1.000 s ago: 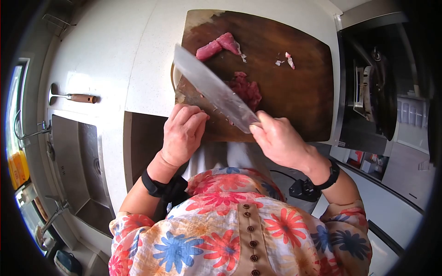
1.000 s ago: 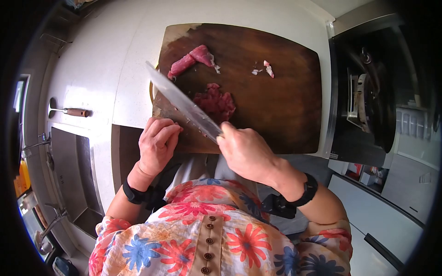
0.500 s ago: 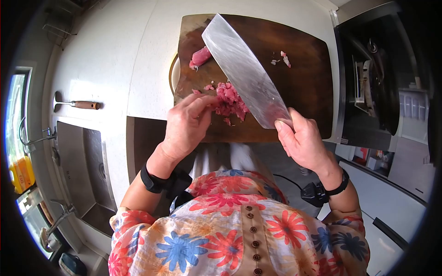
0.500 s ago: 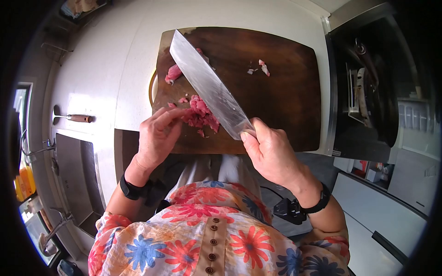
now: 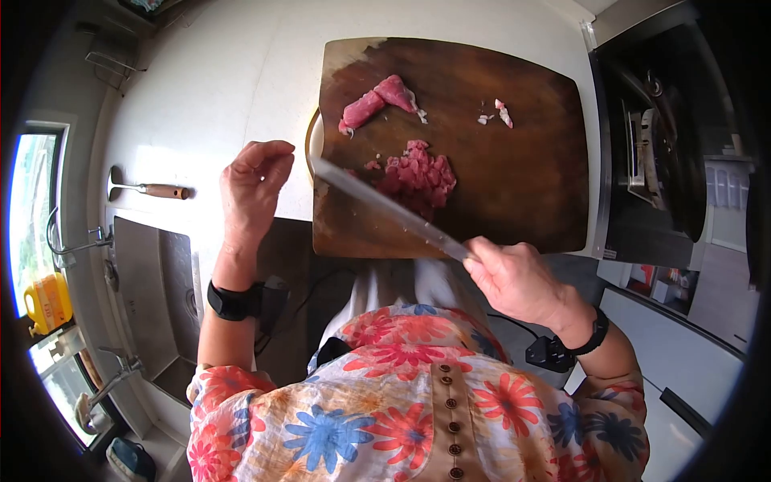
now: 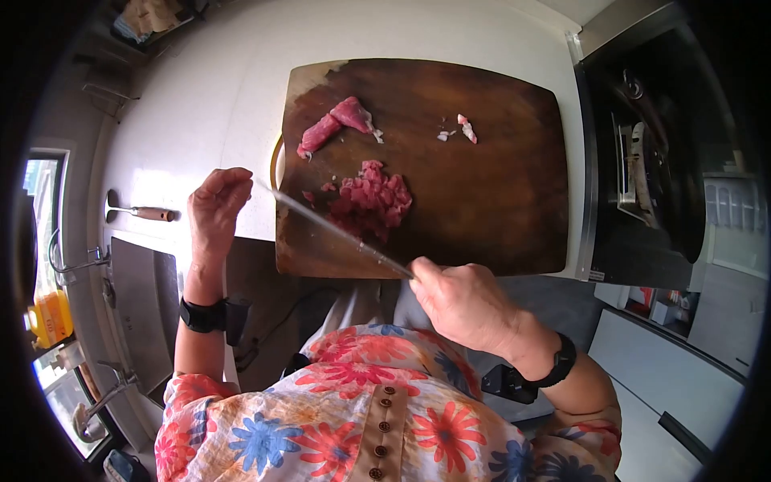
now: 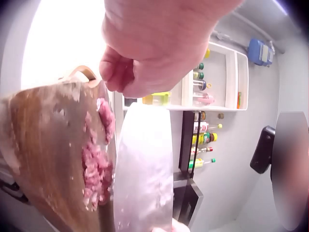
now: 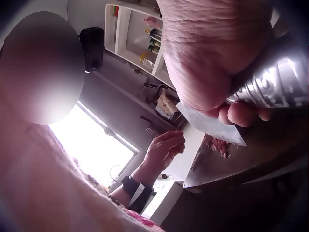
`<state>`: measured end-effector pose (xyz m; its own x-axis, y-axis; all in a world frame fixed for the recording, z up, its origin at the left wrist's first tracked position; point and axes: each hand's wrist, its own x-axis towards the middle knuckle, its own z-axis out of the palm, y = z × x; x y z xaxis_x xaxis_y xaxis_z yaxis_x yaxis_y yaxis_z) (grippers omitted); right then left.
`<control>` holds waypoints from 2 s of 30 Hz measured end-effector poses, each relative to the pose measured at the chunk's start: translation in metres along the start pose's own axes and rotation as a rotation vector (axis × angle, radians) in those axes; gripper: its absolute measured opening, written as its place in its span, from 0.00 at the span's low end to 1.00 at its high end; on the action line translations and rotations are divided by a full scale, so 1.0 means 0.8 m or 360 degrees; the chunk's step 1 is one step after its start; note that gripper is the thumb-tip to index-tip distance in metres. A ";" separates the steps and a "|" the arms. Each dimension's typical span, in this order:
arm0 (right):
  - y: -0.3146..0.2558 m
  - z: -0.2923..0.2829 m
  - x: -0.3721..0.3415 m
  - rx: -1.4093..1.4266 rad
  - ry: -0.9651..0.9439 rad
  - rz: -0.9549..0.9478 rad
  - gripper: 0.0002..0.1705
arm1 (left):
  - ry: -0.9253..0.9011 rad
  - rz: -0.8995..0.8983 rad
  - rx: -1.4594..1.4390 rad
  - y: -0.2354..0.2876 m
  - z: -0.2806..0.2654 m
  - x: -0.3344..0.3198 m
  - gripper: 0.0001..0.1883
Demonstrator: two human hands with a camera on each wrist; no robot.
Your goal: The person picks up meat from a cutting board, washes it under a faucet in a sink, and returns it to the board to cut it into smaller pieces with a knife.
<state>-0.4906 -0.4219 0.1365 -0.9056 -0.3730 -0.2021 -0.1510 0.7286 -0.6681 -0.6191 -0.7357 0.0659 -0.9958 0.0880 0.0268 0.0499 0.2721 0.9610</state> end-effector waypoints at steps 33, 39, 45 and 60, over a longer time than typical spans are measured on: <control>0.001 0.011 0.021 0.0025 0.0024 0.0047 0.06 | -0.0334 -0.0660 -0.1182 -0.017 -0.024 0.032 0.16; 0.007 0.015 0.019 0.0056 0.0074 0.0159 0.07 | -0.0433 -0.0789 -0.1444 -0.006 -0.004 0.009 0.19; 0.008 0.019 0.016 0.0131 0.0083 0.0196 0.07 | -0.0501 -0.0592 -0.1171 0.008 0.011 -0.008 0.15; -0.004 0.023 0.012 0.0073 0.0080 0.0186 0.07 | -0.0072 0.0843 0.0790 0.013 0.082 -0.049 0.09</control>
<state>-0.4913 -0.4383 0.1240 -0.9348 -0.2572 -0.2451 -0.0262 0.7380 -0.6743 -0.5742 -0.6734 0.0568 -0.8246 0.3650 0.4322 0.5643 0.5840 0.5836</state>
